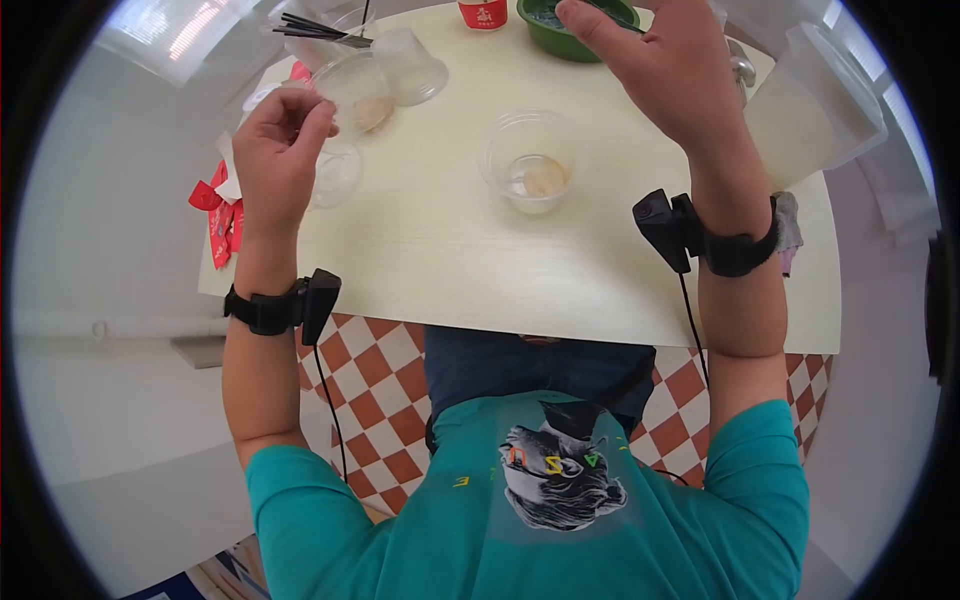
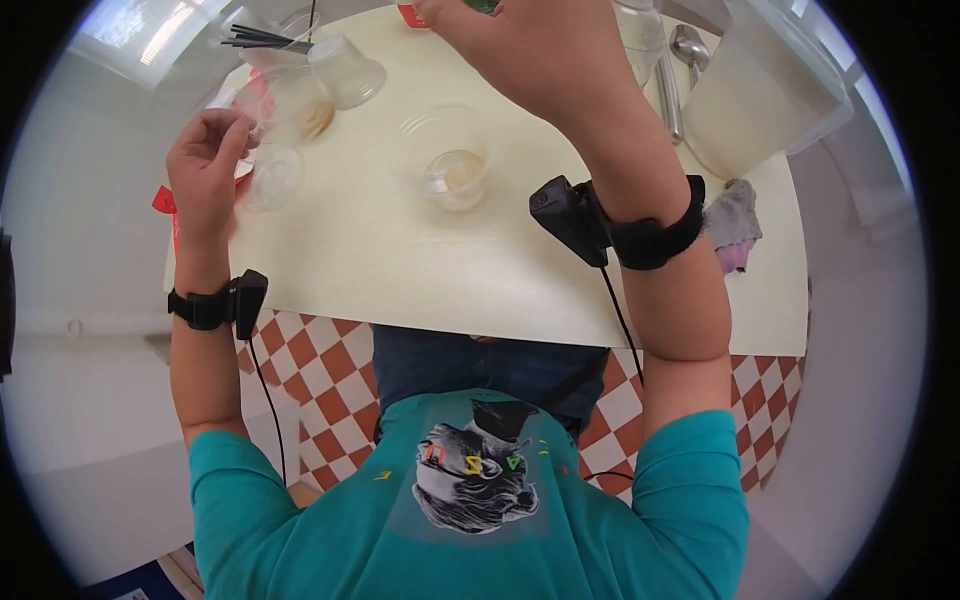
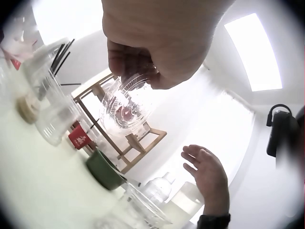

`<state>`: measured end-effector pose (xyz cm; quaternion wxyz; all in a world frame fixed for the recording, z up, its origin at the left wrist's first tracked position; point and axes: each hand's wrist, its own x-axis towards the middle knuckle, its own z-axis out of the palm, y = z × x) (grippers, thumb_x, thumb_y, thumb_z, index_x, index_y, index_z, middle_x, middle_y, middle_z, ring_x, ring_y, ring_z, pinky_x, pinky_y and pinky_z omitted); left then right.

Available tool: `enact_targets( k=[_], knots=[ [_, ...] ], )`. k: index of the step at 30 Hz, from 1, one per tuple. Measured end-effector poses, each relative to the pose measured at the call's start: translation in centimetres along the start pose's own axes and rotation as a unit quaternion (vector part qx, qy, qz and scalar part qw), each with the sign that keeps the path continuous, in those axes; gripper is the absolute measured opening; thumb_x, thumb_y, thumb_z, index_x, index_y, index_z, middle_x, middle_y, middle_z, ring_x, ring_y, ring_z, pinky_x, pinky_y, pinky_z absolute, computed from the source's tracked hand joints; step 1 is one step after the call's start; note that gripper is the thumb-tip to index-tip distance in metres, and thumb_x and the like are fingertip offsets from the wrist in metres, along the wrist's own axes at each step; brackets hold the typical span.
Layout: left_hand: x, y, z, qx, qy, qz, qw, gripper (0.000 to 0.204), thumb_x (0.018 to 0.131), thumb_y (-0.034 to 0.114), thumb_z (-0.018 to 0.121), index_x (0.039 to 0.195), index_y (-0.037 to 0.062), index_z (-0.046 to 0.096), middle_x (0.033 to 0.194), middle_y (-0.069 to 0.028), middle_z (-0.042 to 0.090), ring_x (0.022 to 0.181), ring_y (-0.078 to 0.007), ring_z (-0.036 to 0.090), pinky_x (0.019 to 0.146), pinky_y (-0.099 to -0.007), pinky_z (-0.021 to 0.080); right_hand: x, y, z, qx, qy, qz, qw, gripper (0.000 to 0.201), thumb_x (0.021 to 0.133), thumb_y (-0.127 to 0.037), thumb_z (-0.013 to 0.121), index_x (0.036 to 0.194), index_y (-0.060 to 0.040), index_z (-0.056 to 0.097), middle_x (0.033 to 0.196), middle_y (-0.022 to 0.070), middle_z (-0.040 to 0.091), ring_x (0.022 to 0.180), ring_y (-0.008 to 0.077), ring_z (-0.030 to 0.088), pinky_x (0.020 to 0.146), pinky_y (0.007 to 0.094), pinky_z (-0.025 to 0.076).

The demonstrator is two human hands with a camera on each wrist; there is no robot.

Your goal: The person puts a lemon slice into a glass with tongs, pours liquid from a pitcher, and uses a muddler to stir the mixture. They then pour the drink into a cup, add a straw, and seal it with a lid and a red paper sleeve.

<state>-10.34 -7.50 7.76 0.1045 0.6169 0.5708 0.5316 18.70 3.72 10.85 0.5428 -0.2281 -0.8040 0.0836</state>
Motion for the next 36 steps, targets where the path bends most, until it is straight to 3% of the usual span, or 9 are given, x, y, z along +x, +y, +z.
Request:
enact_targets(
  k=[2, 4, 6, 8, 15, 25, 27, 34, 36],
  knots=[
    [0.7, 1.6, 2.3, -0.08, -0.042, -0.05, 0.995, 0.015, 0.087, 0.013, 0.063, 0.095, -0.0001, 0.062, 0.081, -0.0044, 0.064, 0.07, -0.0111, 0.061, 0.062, -0.0233, 0.045, -0.3, 0.8, 0.5, 0.02, -0.038, 0.006, 0.999, 0.028, 0.077, -0.015, 0.068, 0.099, 0.002, 0.063, 0.098, 0.016, 0.062, 0.091, 0.0268, 0.059, 0.081, 0.0339, 0.047],
    [1.2, 2.3, 4.7, -0.181, -0.111, -0.138, 0.967, 0.021, 0.085, 0.012, 0.066, 0.099, -0.0017, 0.059, 0.078, -0.0045, 0.064, 0.068, -0.0109, 0.062, 0.061, -0.0215, 0.046, -1.0, 1.6, 0.9, 0.035, -0.18, -0.048, 0.982, 0.055, 0.079, -0.025, 0.073, 0.126, -0.0046, 0.055, 0.12, 0.0129, 0.059, 0.101, 0.0241, 0.06, 0.081, 0.0334, 0.048],
    [1.4, 2.1, 6.4, -0.195, -0.175, -0.204, 0.943, 0.032, 0.087, 0.012, 0.063, 0.114, -0.0024, 0.054, 0.083, -0.0041, 0.064, 0.07, -0.0088, 0.06, 0.062, -0.0195, 0.044, -1.8, 0.8, 0.8, 0.025, -0.241, -0.03, 0.97, 0.062, 0.076, -0.026, 0.074, 0.13, -0.0046, 0.051, 0.121, 0.0136, 0.057, 0.104, 0.0278, 0.058, 0.086, 0.0367, 0.046],
    [1.2, 1.3, 8.0, -0.209, -0.178, -0.215, 0.937, 0.033, 0.085, 0.011, 0.065, 0.113, -0.0034, 0.054, 0.081, -0.004, 0.064, 0.067, -0.0085, 0.059, 0.061, -0.0198, 0.044, -2.3, 0.6, 0.7, 0.015, -0.349, 0.006, 0.937, 0.083, 0.068, -0.028, 0.077, 0.138, -0.0043, 0.04, 0.12, 0.0166, 0.054, 0.107, 0.0334, 0.055, 0.09, 0.0385, 0.046],
    [0.5, 0.8, 9.4, -0.13, -0.198, -0.225, 0.945, 0.035, 0.083, 0.011, 0.068, 0.111, -0.0042, 0.055, 0.073, 0.0, 0.059, 0.059, -0.0048, 0.052, 0.053, -0.0194, 0.041, -2.2, -0.7, 1.2, -0.089, -0.488, 0.103, 0.862, 0.089, 0.06, -0.028, 0.082, 0.135, 0.0024, 0.042, 0.115, 0.0172, 0.056, 0.102, 0.033, 0.058, 0.085, 0.0377, 0.048],
    [-0.8, -0.4, 10.6, -0.068, -0.213, -0.171, 0.96, 0.033, 0.082, 0.02, 0.071, 0.103, -0.0027, 0.06, 0.075, -0.0015, 0.059, 0.063, -0.005, 0.051, 0.056, -0.0211, 0.041, -3.0, 0.1, 1.7, -0.087, -0.465, 0.062, 0.879, 0.067, 0.062, -0.039, 0.081, 0.11, 0.0024, 0.058, 0.097, 0.0194, 0.061, 0.088, 0.0328, 0.063, 0.077, 0.0385, 0.052],
    [-0.9, -0.3, 10.7, -0.069, -0.211, -0.174, 0.959, 0.033, 0.082, 0.02, 0.071, 0.103, -0.0028, 0.06, 0.076, -0.0014, 0.059, 0.063, -0.0051, 0.051, 0.056, -0.0214, 0.041, -2.7, -0.2, 1.9, -0.102, -0.494, 0.126, 0.855, 0.086, 0.064, -0.036, 0.079, 0.131, 0.005, 0.045, 0.103, 0.0197, 0.058, 0.095, 0.0341, 0.06, 0.082, 0.0384, 0.049],
    [-1.7, -0.1, 10.9, -0.018, -0.187, -0.106, 0.976, 0.034, 0.08, 0.021, 0.071, 0.106, 0.0011, 0.061, 0.087, -0.0045, 0.059, 0.066, -0.0084, 0.053, 0.059, -0.0237, 0.045, -2.9, 0.1, 3.1, -0.128, -0.559, 0.135, 0.808, 0.091, 0.07, -0.046, 0.074, 0.133, 0.0097, 0.04, 0.119, 0.0233, 0.056, 0.105, 0.0363, 0.059, 0.088, 0.0384, 0.049],
    [-1.9, 0.0, 11.1, -0.011, -0.186, -0.084, 0.979, 0.035, 0.08, 0.022, 0.071, 0.107, 0.0027, 0.061, 0.09, -0.0061, 0.06, 0.069, -0.0111, 0.055, 0.062, -0.0252, 0.046, -2.9, 0.4, 3.3, -0.104, -0.568, 0.148, 0.803, 0.099, 0.072, -0.052, 0.071, 0.137, 0.0112, 0.03, 0.136, 0.025, 0.044, 0.112, 0.0375, 0.056, 0.093, 0.0383, 0.046]
  ],
)
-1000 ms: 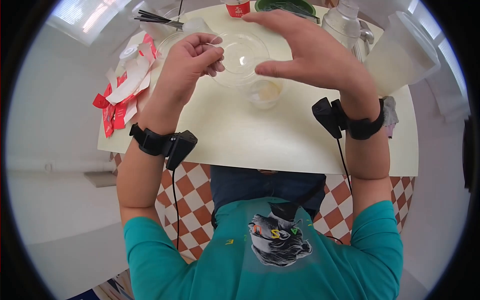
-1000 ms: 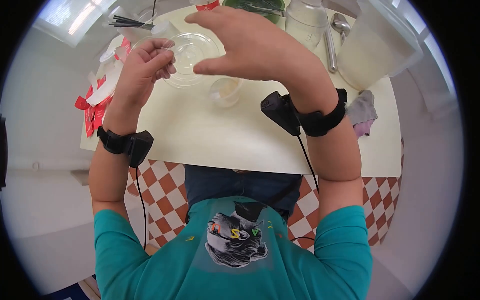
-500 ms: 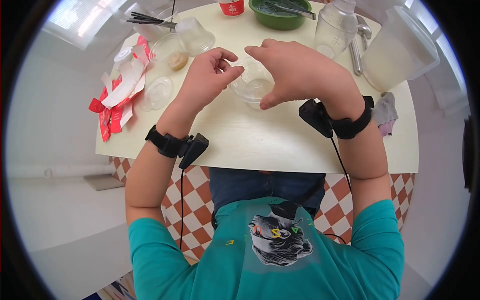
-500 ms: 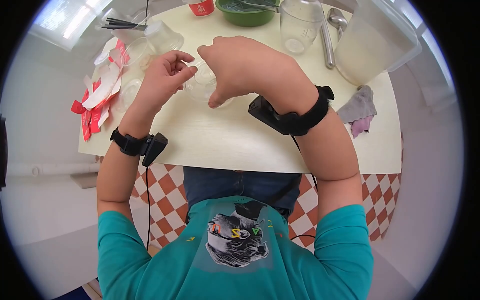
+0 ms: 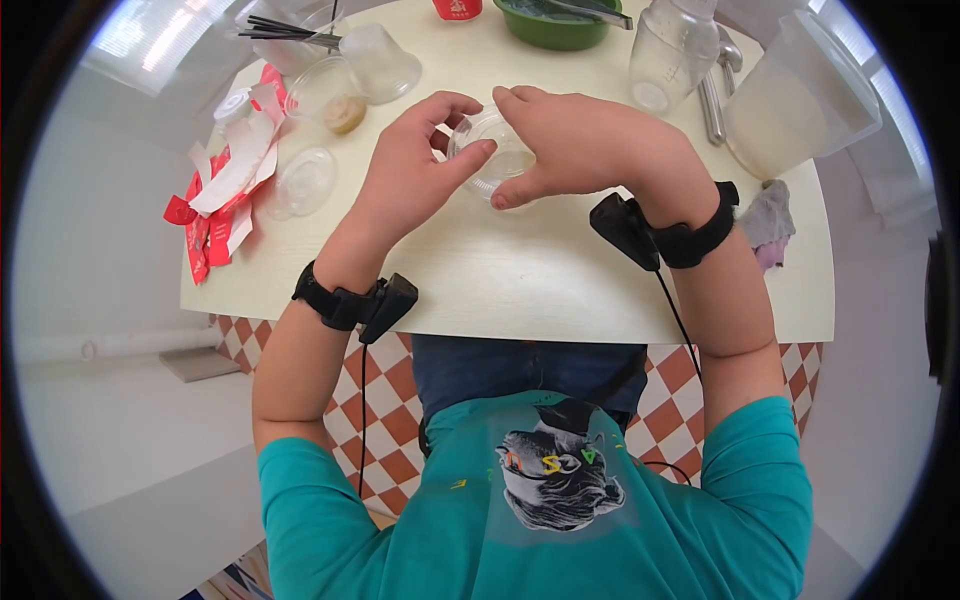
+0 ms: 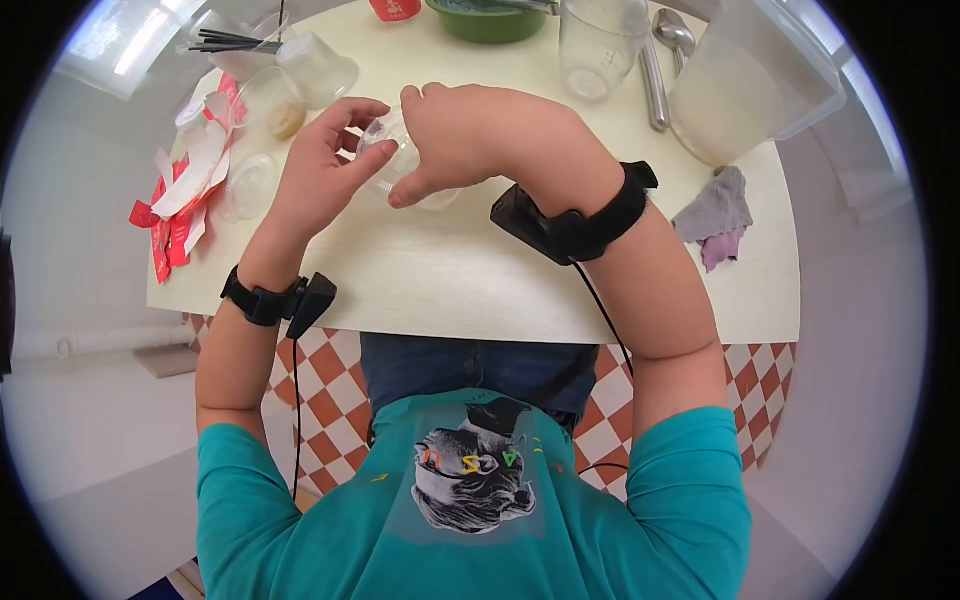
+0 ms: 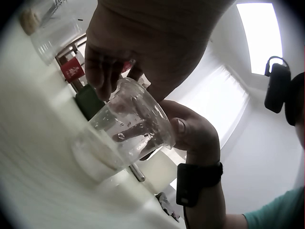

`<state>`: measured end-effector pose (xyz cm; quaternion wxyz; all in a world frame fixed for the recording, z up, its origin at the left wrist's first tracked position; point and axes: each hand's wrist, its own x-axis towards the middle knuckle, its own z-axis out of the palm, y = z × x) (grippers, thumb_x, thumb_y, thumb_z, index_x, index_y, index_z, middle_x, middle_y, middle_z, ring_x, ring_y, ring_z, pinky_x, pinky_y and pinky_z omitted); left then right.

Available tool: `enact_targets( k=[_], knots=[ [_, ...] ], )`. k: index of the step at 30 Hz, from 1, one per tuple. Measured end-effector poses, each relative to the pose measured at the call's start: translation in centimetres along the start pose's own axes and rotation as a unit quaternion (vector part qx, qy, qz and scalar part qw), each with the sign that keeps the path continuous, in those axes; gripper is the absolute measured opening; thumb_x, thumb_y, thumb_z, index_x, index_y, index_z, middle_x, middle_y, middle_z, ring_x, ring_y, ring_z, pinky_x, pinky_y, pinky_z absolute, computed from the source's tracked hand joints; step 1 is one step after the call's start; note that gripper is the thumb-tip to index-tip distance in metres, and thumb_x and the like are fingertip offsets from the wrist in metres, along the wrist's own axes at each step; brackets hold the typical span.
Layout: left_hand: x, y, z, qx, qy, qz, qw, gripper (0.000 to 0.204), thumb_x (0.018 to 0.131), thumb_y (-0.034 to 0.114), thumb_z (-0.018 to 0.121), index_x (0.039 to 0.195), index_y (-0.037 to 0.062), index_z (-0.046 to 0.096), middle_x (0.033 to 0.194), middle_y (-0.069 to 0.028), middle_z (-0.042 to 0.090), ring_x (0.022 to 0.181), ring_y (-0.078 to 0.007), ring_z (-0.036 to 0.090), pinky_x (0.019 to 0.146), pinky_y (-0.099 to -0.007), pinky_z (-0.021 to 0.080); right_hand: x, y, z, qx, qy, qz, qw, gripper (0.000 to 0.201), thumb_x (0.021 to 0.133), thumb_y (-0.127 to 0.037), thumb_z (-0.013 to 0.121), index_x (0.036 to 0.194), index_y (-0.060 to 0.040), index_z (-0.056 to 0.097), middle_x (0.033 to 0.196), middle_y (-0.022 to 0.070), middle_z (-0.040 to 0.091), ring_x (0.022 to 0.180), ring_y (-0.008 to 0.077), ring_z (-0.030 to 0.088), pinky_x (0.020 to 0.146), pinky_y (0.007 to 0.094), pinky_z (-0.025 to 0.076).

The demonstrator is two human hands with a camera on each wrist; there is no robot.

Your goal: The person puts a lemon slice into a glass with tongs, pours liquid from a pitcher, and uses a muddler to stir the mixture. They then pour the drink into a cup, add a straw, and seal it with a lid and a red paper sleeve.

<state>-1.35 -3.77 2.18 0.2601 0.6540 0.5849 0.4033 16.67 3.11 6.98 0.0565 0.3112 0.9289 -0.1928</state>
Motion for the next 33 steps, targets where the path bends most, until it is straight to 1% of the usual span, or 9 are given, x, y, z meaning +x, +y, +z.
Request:
enact_targets(
  k=[6, 14, 17, 19, 20, 22, 26, 29, 33],
  knots=[
    [0.4, -0.5, 0.0, 0.016, 0.009, 0.042, 0.999, 0.037, 0.078, 0.023, 0.072, 0.109, 0.0054, 0.062, 0.101, -0.0095, 0.06, 0.086, -0.0198, 0.057, 0.075, -0.0309, 0.048, 0.5, 0.1, 0.1, 0.026, -0.022, -0.006, 0.999, 0.107, 0.076, -0.056, 0.067, 0.144, 0.0092, 0.015, 0.151, 0.0238, 0.021, 0.123, 0.0368, 0.048, 0.1, 0.0376, 0.042],
    [0.4, -0.8, 0.1, 0.024, 0.02, 0.063, 0.998, 0.037, 0.079, 0.026, 0.072, 0.108, 0.0053, 0.062, 0.107, -0.0098, 0.059, 0.096, -0.0212, 0.057, 0.08, -0.0328, 0.047, 1.2, 1.3, 0.8, 0.067, 0.011, -0.051, 0.996, 0.109, 0.073, -0.053, 0.069, 0.144, 0.0098, 0.016, 0.148, 0.0254, 0.025, 0.123, 0.0353, 0.048, 0.099, 0.0377, 0.043],
    [0.6, 0.3, -1.3, 0.136, 0.018, 0.11, 0.984, 0.037, 0.079, 0.028, 0.072, 0.108, 0.0057, 0.063, 0.107, -0.0101, 0.06, 0.095, -0.0211, 0.059, 0.078, -0.0328, 0.048, 1.0, 1.1, 0.7, 0.078, -0.012, -0.035, 0.996, 0.106, 0.075, -0.049, 0.069, 0.144, 0.0087, 0.014, 0.15, 0.0231, 0.022, 0.126, 0.0353, 0.045, 0.102, 0.0364, 0.04],
    [1.3, 0.9, -3.5, 0.16, 0.059, 0.093, 0.981, 0.031, 0.082, 0.021, 0.07, 0.109, 0.0059, 0.063, 0.106, -0.002, 0.063, 0.094, -0.012, 0.059, 0.071, -0.0258, 0.047, 0.9, 1.0, 0.6, 0.085, -0.009, -0.033, 0.996, 0.106, 0.074, -0.049, 0.069, 0.144, 0.0086, 0.015, 0.149, 0.023, 0.023, 0.126, 0.0351, 0.045, 0.102, 0.0362, 0.04],
    [2.2, 0.6, -4.9, 0.129, 0.1, 0.09, 0.982, 0.033, 0.079, 0.027, 0.073, 0.101, 0.0026, 0.066, 0.097, -0.0092, 0.067, 0.085, -0.0174, 0.063, 0.073, -0.0298, 0.05, 0.9, 0.9, 0.5, 0.085, -0.011, -0.03, 0.996, 0.106, 0.074, -0.049, 0.07, 0.144, 0.009, 0.015, 0.149, 0.0232, 0.024, 0.125, 0.035, 0.046, 0.102, 0.0362, 0.04],
    [4.4, -0.5, -8.8, 0.139, 0.183, 0.078, 0.97, 0.028, 0.08, 0.025, 0.073, 0.096, 0.002, 0.068, 0.081, -0.0055, 0.069, 0.074, -0.0116, 0.063, 0.068, -0.0255, 0.049, 0.9, 0.8, 0.5, 0.087, -0.011, -0.027, 0.996, 0.106, 0.074, -0.048, 0.07, 0.144, 0.0093, 0.015, 0.149, 0.0233, 0.025, 0.125, 0.0349, 0.046, 0.102, 0.0361, 0.04],
    [9.3, -4.7, -17.1, 0.164, 0.303, 0.0, 0.939, 0.03, 0.079, 0.024, 0.074, 0.093, -0.0016, 0.068, 0.079, -0.006, 0.068, 0.072, -0.0122, 0.064, 0.062, -0.0242, 0.049, 1.0, 0.8, 0.5, 0.085, 0.002, -0.01, 0.996, 0.106, 0.074, -0.048, 0.07, 0.143, 0.0108, 0.016, 0.147, 0.0256, 0.028, 0.125, 0.0353, 0.046, 0.102, 0.0359, 0.041],
    [11.2, -7.7, -20.6, 0.126, 0.344, -0.122, 0.922, 0.032, 0.078, 0.025, 0.074, 0.094, -0.0014, 0.067, 0.079, -0.0074, 0.067, 0.071, -0.0145, 0.064, 0.057, -0.0265, 0.05, 1.7, 1.2, 1.0, 0.093, 0.026, 0.003, 0.995, 0.106, 0.074, -0.048, 0.07, 0.143, 0.0113, 0.016, 0.146, 0.0268, 0.028, 0.125, 0.0361, 0.046, 0.101, 0.036, 0.041],
    [13.8, -11.8, -23.0, 0.121, 0.324, -0.147, 0.927, 0.032, 0.077, 0.025, 0.074, 0.095, -0.001, 0.067, 0.08, -0.0084, 0.067, 0.068, -0.0158, 0.065, 0.054, -0.0283, 0.052, 2.1, 1.4, 0.8, 0.12, 0.046, 0.008, 0.992, 0.107, 0.074, -0.049, 0.07, 0.143, 0.0116, 0.017, 0.145, 0.0278, 0.03, 0.124, 0.0371, 0.046, 0.101, 0.0361, 0.041]
  ],
)
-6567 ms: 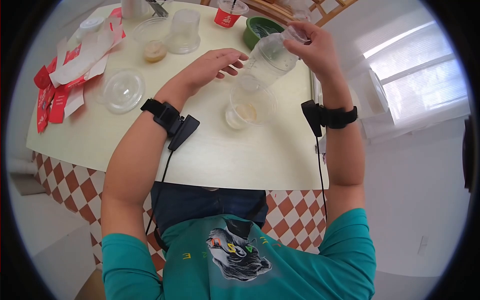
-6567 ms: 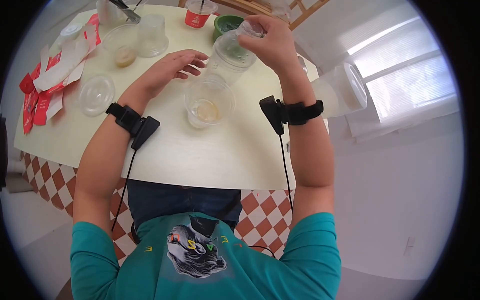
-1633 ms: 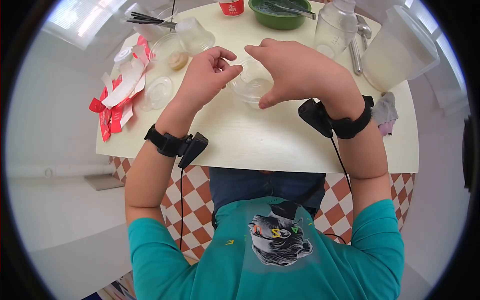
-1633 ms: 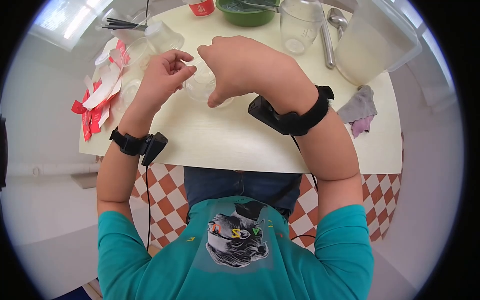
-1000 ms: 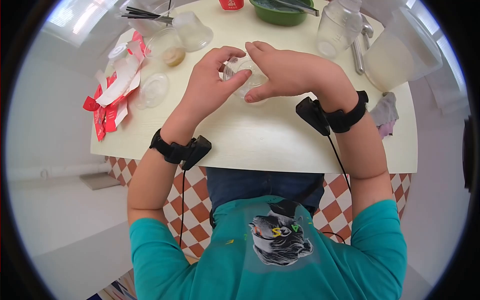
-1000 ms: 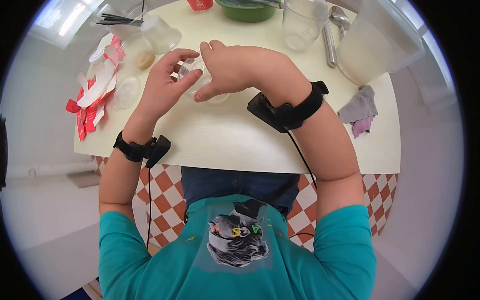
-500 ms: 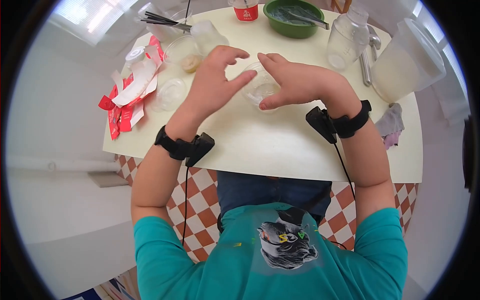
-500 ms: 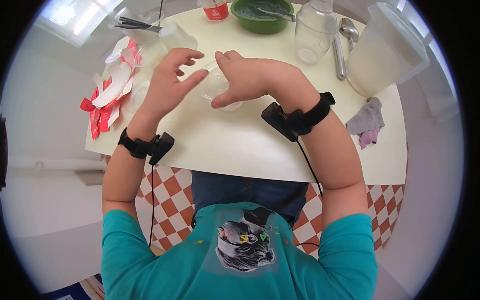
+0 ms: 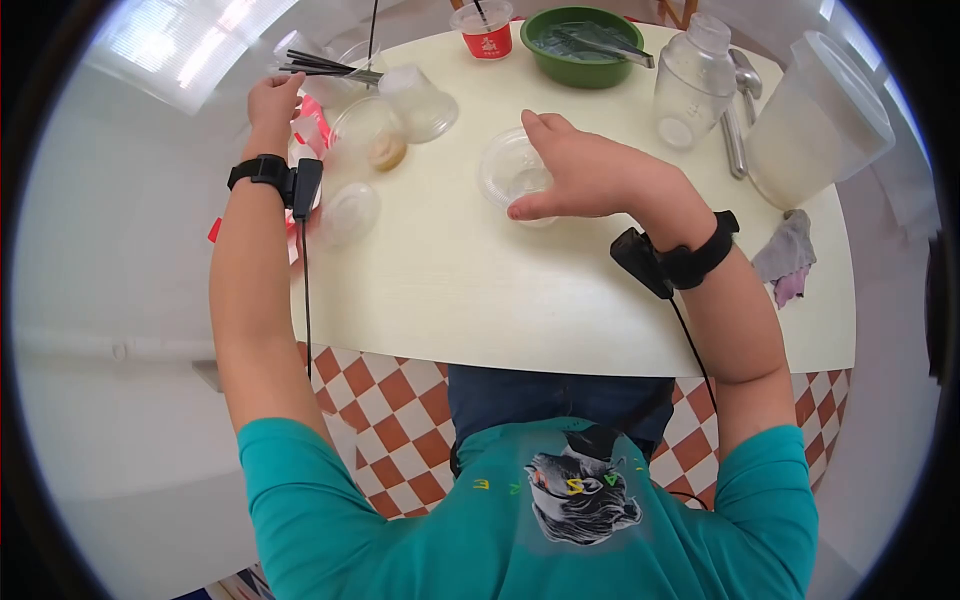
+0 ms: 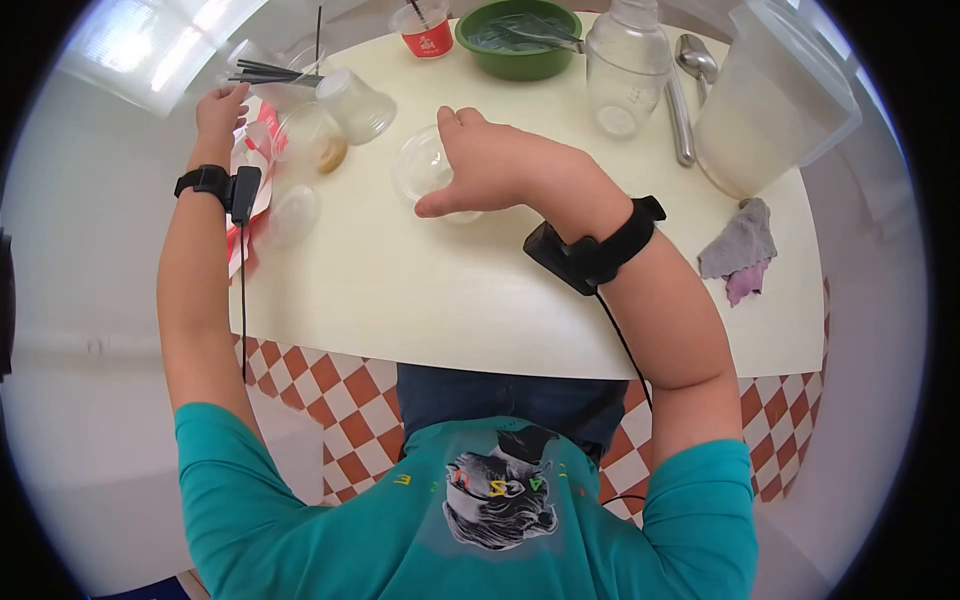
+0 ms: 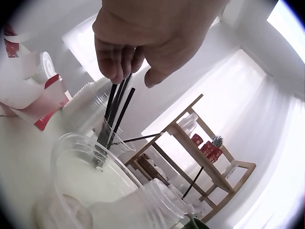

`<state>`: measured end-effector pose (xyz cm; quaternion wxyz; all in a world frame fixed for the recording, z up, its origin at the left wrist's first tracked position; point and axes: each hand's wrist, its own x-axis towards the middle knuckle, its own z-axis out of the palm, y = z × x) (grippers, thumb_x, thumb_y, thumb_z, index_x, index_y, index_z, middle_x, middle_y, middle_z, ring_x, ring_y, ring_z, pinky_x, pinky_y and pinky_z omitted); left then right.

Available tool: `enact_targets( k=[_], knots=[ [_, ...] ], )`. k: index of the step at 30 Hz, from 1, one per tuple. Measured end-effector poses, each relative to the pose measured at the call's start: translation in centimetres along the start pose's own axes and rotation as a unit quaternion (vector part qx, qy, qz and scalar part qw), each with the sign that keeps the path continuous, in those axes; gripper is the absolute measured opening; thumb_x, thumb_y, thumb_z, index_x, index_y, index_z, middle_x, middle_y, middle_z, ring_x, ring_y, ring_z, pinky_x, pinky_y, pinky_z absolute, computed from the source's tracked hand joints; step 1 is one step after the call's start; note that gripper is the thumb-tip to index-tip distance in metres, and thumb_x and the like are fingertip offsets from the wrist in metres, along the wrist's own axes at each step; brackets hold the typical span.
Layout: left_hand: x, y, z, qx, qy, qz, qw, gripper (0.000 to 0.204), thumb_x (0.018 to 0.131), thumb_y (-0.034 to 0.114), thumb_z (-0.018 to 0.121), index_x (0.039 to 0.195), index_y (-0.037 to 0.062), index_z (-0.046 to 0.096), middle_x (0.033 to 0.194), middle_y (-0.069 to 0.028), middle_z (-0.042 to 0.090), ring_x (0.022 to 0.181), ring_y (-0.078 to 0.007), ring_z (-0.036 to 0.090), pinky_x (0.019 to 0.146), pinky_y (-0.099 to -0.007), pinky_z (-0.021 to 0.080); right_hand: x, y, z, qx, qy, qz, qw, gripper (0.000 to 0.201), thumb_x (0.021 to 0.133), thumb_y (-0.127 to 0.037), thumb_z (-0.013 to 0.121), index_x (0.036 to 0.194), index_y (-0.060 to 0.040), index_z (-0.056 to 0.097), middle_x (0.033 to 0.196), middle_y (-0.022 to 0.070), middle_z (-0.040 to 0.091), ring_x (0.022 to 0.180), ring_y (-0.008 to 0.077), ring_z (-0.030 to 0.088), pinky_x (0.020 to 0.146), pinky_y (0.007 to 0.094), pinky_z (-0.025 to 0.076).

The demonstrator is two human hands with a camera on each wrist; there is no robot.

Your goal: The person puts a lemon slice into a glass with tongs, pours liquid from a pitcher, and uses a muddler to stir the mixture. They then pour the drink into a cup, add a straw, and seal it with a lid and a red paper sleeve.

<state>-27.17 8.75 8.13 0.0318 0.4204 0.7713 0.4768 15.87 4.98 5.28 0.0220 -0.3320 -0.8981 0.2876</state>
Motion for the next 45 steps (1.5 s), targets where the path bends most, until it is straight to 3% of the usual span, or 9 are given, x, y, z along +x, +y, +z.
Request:
enact_targets(
  k=[4, 6, 13, 23, 26, 31, 33, 40, 45],
  knots=[
    [2.1, -1.4, 1.3, 0.026, -0.017, -0.019, 0.999, 0.029, 0.078, 0.023, 0.073, 0.094, -0.0009, 0.067, 0.079, -0.0081, 0.067, 0.065, -0.0151, 0.066, 0.055, -0.0272, 0.053, 0.2, 0.3, 0.3, 0.009, -0.007, 0.003, 1.0, 0.107, 0.073, -0.049, 0.071, 0.143, 0.0115, 0.017, 0.144, 0.0281, 0.03, 0.124, 0.0371, 0.047, 0.101, 0.036, 0.042],
    [2.8, -1.7, 1.6, 0.028, -0.036, -0.021, 0.999, 0.028, 0.079, 0.022, 0.072, 0.094, -0.0009, 0.068, 0.079, -0.0082, 0.068, 0.065, -0.0147, 0.066, 0.055, -0.0268, 0.053, 0.4, 0.5, 0.6, 0.009, 0.032, -0.027, 0.999, 0.108, 0.07, -0.05, 0.071, 0.14, 0.0142, 0.021, 0.131, 0.0297, 0.042, 0.109, 0.0376, 0.056, 0.087, 0.0381, 0.05],
    [4.1, -1.7, 1.9, 0.08, -0.015, 0.033, 0.996, 0.023, 0.08, 0.02, 0.069, 0.092, 0.0009, 0.07, 0.074, -0.0059, 0.068, 0.063, -0.0128, 0.066, 0.055, -0.0243, 0.051, 0.4, 0.2, 0.3, 0.003, -0.001, -0.002, 1.0, 0.107, 0.072, -0.051, 0.071, 0.142, 0.0109, 0.019, 0.14, 0.0272, 0.035, 0.119, 0.037, 0.05, 0.098, 0.0367, 0.044],
    [1.8, 6.8, -4.4, 0.12, 0.091, 0.173, 0.973, 0.029, 0.082, 0.028, 0.068, 0.095, 0.0012, 0.07, 0.08, -0.0043, 0.07, 0.065, -0.011, 0.064, 0.062, -0.0232, 0.048, 0.4, 0.2, 0.2, 0.002, 0.0, -0.006, 1.0, 0.108, 0.072, -0.052, 0.071, 0.143, 0.0105, 0.019, 0.139, 0.0272, 0.037, 0.118, 0.0366, 0.051, 0.096, 0.0363, 0.045],
    [-1.8, 11.2, -5.8, 0.027, 0.05, 0.218, 0.974, 0.026, 0.084, 0.025, 0.068, 0.096, 0.0012, 0.069, 0.079, -0.0006, 0.067, 0.066, -0.0091, 0.06, 0.063, -0.0224, 0.046, 0.4, 0.1, 0.1, 0.003, -0.004, -0.007, 1.0, 0.108, 0.072, -0.052, 0.071, 0.142, 0.0106, 0.02, 0.136, 0.027, 0.039, 0.116, 0.0363, 0.052, 0.094, 0.0365, 0.046],
    [-9.1, 15.1, -5.2, -0.032, -0.29, 0.259, 0.921, 0.023, 0.087, 0.022, 0.066, 0.095, 0.0005, 0.065, 0.071, 0.0028, 0.057, 0.065, -0.0069, 0.053, 0.059, -0.0233, 0.041, 0.5, 0.5, 0.2, 0.008, -0.007, -0.006, 1.0, 0.108, 0.071, -0.053, 0.072, 0.142, 0.0107, 0.021, 0.133, 0.0264, 0.042, 0.114, 0.0356, 0.053, 0.092, 0.0369, 0.047],
    [-11.6, 15.8, -4.3, -0.022, -0.32, 0.254, 0.912, 0.018, 0.089, 0.02, 0.064, 0.092, 0.0018, 0.064, 0.07, 0.0027, 0.055, 0.064, -0.0056, 0.05, 0.059, -0.0216, 0.039, 0.8, 0.9, 0.7, 0.026, 0.03, -0.024, 0.999, 0.1, 0.067, -0.051, 0.075, 0.132, 0.0122, 0.033, 0.123, 0.0257, 0.049, 0.107, 0.036, 0.057, 0.085, 0.0391, 0.051],
    [-12.1, 17.2, -4.3, 0.019, -0.378, 0.289, 0.88, 0.014, 0.091, 0.017, 0.061, 0.09, 0.003, 0.061, 0.068, 0.0032, 0.052, 0.062, -0.0041, 0.045, 0.058, -0.0195, 0.038, 0.7, 1.0, 0.7, 0.021, 0.046, -0.036, 0.998, 0.1, 0.067, -0.051, 0.075, 0.132, 0.0123, 0.034, 0.123, 0.026, 0.049, 0.106, 0.0352, 0.058, 0.085, 0.0382, 0.05],
    [-11.8, 17.8, -5.3, 0.042, -0.377, 0.292, 0.878, 0.013, 0.09, 0.016, 0.061, 0.089, 0.0031, 0.061, 0.069, 0.0037, 0.051, 0.062, -0.004, 0.045, 0.058, -0.0194, 0.038, 0.4, 0.6, 0.3, 0.016, 0.011, -0.012, 1.0, 0.105, 0.07, -0.05, 0.074, 0.141, 0.01, 0.025, 0.132, 0.0265, 0.044, 0.119, 0.0352, 0.049, 0.096, 0.0357, 0.045]
  ],
)
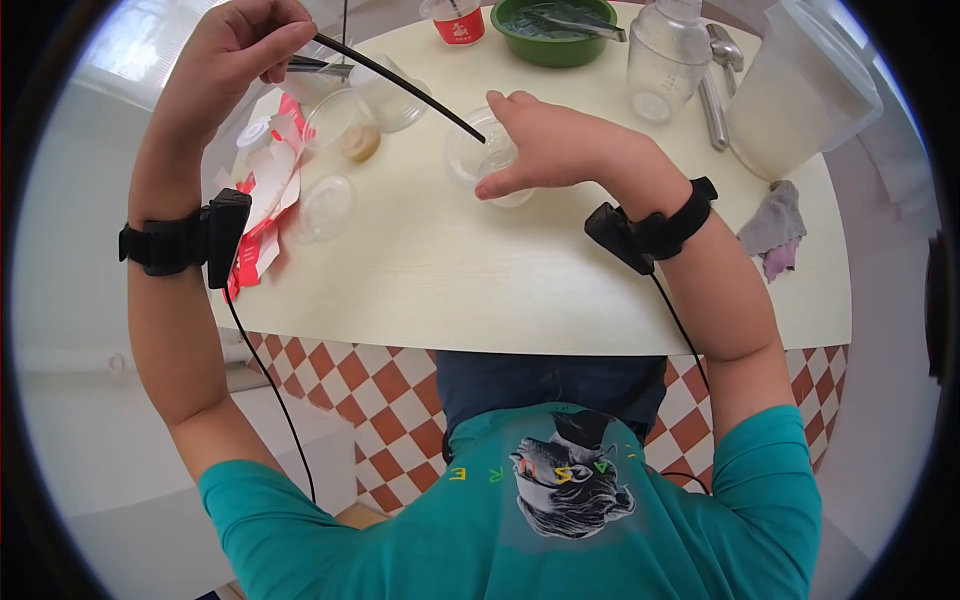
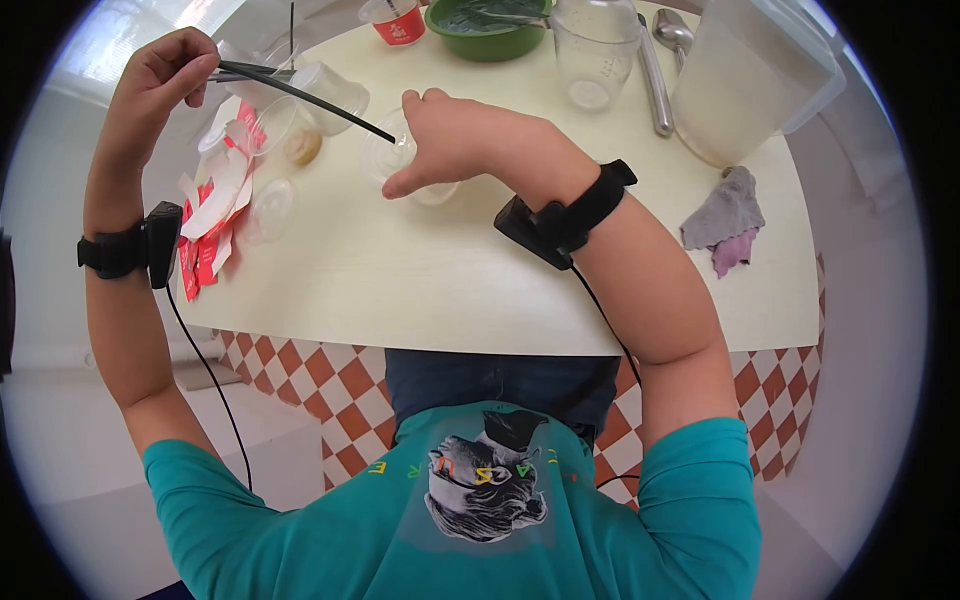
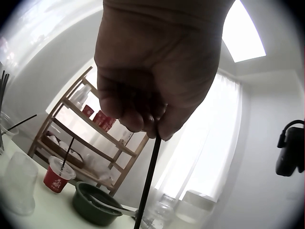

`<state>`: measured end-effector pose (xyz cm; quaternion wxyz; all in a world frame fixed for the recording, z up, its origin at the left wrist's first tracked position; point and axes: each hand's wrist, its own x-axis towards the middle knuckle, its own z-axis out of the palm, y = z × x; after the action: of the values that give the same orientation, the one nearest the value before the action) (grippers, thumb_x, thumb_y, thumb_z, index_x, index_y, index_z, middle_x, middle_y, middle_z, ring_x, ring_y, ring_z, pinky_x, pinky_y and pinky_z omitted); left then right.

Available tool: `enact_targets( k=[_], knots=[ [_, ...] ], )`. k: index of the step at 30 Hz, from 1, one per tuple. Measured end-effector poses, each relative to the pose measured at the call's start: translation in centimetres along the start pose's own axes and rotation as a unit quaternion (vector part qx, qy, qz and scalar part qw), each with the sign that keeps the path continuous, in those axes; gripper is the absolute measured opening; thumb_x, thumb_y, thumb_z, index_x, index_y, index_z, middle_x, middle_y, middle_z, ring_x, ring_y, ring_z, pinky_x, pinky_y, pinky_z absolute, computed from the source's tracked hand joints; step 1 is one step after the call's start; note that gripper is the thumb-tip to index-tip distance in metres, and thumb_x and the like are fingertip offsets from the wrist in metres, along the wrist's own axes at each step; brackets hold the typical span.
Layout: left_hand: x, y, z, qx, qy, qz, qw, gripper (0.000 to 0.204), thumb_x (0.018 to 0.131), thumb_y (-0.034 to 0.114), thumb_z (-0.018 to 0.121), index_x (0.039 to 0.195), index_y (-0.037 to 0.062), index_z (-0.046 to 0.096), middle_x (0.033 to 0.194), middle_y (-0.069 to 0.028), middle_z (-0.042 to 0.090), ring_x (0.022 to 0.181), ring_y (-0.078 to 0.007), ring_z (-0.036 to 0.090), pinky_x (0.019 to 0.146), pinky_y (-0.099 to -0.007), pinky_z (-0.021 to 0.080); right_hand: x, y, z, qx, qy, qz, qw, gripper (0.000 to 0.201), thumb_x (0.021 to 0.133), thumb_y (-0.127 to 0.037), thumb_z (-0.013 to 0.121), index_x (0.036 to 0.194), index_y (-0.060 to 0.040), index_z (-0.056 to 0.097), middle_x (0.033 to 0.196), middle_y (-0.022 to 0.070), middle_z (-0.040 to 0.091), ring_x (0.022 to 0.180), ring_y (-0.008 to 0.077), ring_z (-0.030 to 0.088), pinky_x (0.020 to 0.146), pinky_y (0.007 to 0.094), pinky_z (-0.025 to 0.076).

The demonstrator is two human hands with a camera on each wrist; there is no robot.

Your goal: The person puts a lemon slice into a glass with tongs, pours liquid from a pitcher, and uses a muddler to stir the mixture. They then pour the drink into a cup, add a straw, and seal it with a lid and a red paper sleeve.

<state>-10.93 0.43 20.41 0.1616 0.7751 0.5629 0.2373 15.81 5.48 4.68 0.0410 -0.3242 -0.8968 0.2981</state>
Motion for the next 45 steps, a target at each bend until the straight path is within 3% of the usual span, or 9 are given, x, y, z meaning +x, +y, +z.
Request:
enact_targets(
  k=[9, 17, 30, 33, 35, 36, 39, 42, 45],
  knots=[
    [0.4, 1.0, 1.4, 0.017, -0.03, 0.018, 0.999, 0.01, 0.089, 0.012, 0.062, 0.087, 0.0029, 0.059, 0.074, 0.003, 0.054, 0.064, -0.0037, 0.044, 0.057, -0.0193, 0.037, 0.0, 0.0, 0.0, -0.001, -0.002, -0.003, 1.0, 0.105, 0.07, -0.05, 0.074, 0.141, 0.01, 0.025, 0.131, 0.0264, 0.044, 0.118, 0.035, 0.05, 0.097, 0.0351, 0.043],
    [0.5, 2.1, 0.6, 0.118, -0.081, 0.027, 0.989, 0.008, 0.088, 0.009, 0.061, 0.085, 0.0038, 0.056, 0.072, 0.004, 0.052, 0.063, -0.0022, 0.043, 0.054, -0.0188, 0.036, 0.1, 0.2, 0.0, -0.005, -0.005, -0.005, 1.0, 0.104, 0.07, -0.051, 0.074, 0.14, 0.0095, 0.026, 0.13, 0.0259, 0.045, 0.117, 0.0349, 0.051, 0.095, 0.0355, 0.045],
    [0.7, 3.9, 0.2, 0.168, -0.118, -0.002, 0.979, 0.009, 0.087, 0.004, 0.062, 0.082, 0.0041, 0.054, 0.069, 0.0045, 0.048, 0.06, -0.0015, 0.041, 0.052, -0.0184, 0.034, 0.2, 0.4, 0.1, -0.005, -0.004, -0.001, 1.0, 0.105, 0.07, -0.051, 0.073, 0.141, 0.0095, 0.025, 0.134, 0.0257, 0.042, 0.12, 0.0351, 0.049, 0.097, 0.0357, 0.043],
    [0.9, 5.7, 0.8, 0.211, -0.139, 0.002, 0.968, 0.006, 0.088, 0.006, 0.06, 0.087, 0.0027, 0.056, 0.069, 0.0039, 0.049, 0.062, -0.0027, 0.043, 0.055, -0.0188, 0.037, 0.2, 0.4, 0.2, -0.008, -0.003, 0.0, 1.0, 0.105, 0.07, -0.051, 0.073, 0.141, 0.0098, 0.025, 0.134, 0.0256, 0.043, 0.12, 0.0349, 0.049, 0.097, 0.0357, 0.044],
    [1.0, 9.5, 2.5, 0.182, -0.071, -0.085, 0.977, 0.007, 0.076, 0.001, 0.068, 0.076, -0.0029, 0.062, 0.062, -0.0101, 0.06, 0.055, -0.0158, 0.054, 0.053, -0.0274, 0.043, 0.1, 0.3, 0.1, -0.008, -0.004, 0.0, 1.0, 0.105, 0.07, -0.051, 0.073, 0.141, 0.0096, 0.025, 0.134, 0.0256, 0.043, 0.12, 0.0348, 0.049, 0.097, 0.0357, 0.044],
    [1.1, 9.6, 2.7, 0.181, -0.071, -0.086, 0.977, 0.007, 0.076, 0.001, 0.068, 0.076, -0.0029, 0.062, 0.062, -0.0101, 0.06, 0.055, -0.0158, 0.054, 0.053, -0.0274, 0.043, 0.1, 0.3, 0.0, -0.007, -0.005, 0.0, 1.0, 0.105, 0.07, -0.051, 0.073, 0.141, 0.0095, 0.025, 0.134, 0.0255, 0.043, 0.12, 0.0347, 0.049, 0.097, 0.0358, 0.044],
    [1.6, 9.7, 3.6, 0.176, -0.143, -0.073, 0.971, 0.008, 0.074, -0.006, 0.068, 0.074, -0.0021, 0.061, 0.061, -0.0051, 0.057, 0.054, -0.0107, 0.05, 0.052, -0.0234, 0.041, 0.2, 0.4, 0.2, -0.013, 0.001, -0.001, 1.0, 0.105, 0.07, -0.052, 0.073, 0.141, 0.0088, 0.025, 0.135, 0.0252, 0.042, 0.121, 0.0346, 0.049, 0.098, 0.0357, 0.043],
    [1.3, 9.9, 5.8, 0.223, -0.163, 0.08, 0.958, 0.007, 0.074, -0.003, 0.067, 0.073, -0.0032, 0.06, 0.061, -0.0084, 0.056, 0.054, -0.0141, 0.051, 0.052, -0.0268, 0.042, 0.3, 0.5, 0.3, -0.014, 0.001, 0.003, 1.0, 0.106, 0.069, -0.053, 0.073, 0.142, 0.0081, 0.025, 0.136, 0.0245, 0.042, 0.121, 0.0343, 0.048, 0.098, 0.036, 0.043],
    [1.5, 9.1, 7.3, 0.189, -0.161, 0.072, 0.966, 0.008, 0.074, -0.001, 0.066, 0.074, -0.0034, 0.059, 0.062, -0.0105, 0.056, 0.055, -0.0169, 0.052, 0.053, -0.0288, 0.042, -0.1, 0.3, 0.0, -0.016, -0.01, 0.013, 1.0, 0.107, 0.069, -0.054, 0.072, 0.142, 0.0074, 0.025, 0.136, 0.0238, 0.042, 0.122, 0.0337, 0.048, 0.098, 0.0365, 0.043]
  ],
)
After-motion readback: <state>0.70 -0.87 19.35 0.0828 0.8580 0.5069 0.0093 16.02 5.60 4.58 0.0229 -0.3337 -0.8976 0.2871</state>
